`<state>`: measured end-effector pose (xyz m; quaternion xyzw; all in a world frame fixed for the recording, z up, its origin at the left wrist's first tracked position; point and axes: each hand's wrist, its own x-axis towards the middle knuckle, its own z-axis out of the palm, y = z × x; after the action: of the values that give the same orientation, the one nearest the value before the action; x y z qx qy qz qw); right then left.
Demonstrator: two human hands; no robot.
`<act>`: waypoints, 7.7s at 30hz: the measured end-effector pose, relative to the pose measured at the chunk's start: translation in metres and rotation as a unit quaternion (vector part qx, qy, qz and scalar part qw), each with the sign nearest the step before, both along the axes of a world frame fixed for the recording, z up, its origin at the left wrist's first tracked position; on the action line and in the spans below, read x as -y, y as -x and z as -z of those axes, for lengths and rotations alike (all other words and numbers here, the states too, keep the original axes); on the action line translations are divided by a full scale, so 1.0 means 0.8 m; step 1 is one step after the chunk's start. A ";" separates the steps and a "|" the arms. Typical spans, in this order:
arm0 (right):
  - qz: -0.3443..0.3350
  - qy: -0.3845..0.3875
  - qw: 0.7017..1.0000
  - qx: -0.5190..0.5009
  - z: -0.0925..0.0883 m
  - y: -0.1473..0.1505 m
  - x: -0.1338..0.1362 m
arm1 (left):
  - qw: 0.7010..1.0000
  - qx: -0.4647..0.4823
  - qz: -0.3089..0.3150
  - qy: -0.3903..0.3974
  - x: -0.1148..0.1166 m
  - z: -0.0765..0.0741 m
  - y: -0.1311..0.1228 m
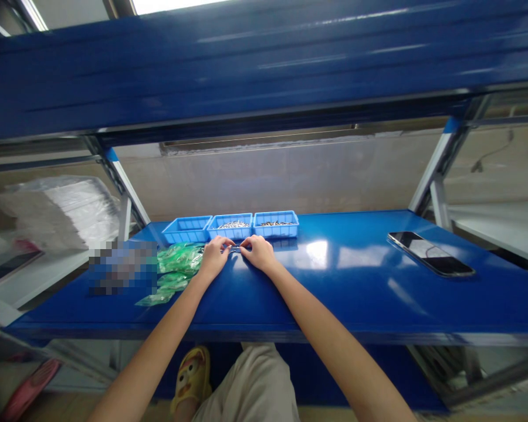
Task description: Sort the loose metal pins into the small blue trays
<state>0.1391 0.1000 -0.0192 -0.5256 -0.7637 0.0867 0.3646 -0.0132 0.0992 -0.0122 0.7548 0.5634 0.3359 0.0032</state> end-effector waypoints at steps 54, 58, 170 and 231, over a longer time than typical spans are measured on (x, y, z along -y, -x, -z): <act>-0.097 0.117 0.881 -0.448 -0.016 0.013 -0.008 | 0.990 0.085 0.110 -0.037 0.000 -0.001 -0.009; -0.067 0.115 0.886 -0.445 -0.013 0.011 -0.010 | 0.995 0.049 0.076 -0.037 0.003 -0.001 -0.006; -0.091 0.008 0.960 -0.266 -0.004 0.005 -0.013 | 0.982 0.149 0.003 -0.112 0.010 -0.011 -0.008; -0.058 0.009 0.991 -0.119 0.005 -0.006 -0.008 | 0.992 0.112 0.060 0.023 0.007 0.008 -0.005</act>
<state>0.1441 0.1067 -0.0233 -0.4700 -0.7433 0.1763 0.4422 -0.0095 0.0936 -0.0185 0.7446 0.5206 0.4046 0.1039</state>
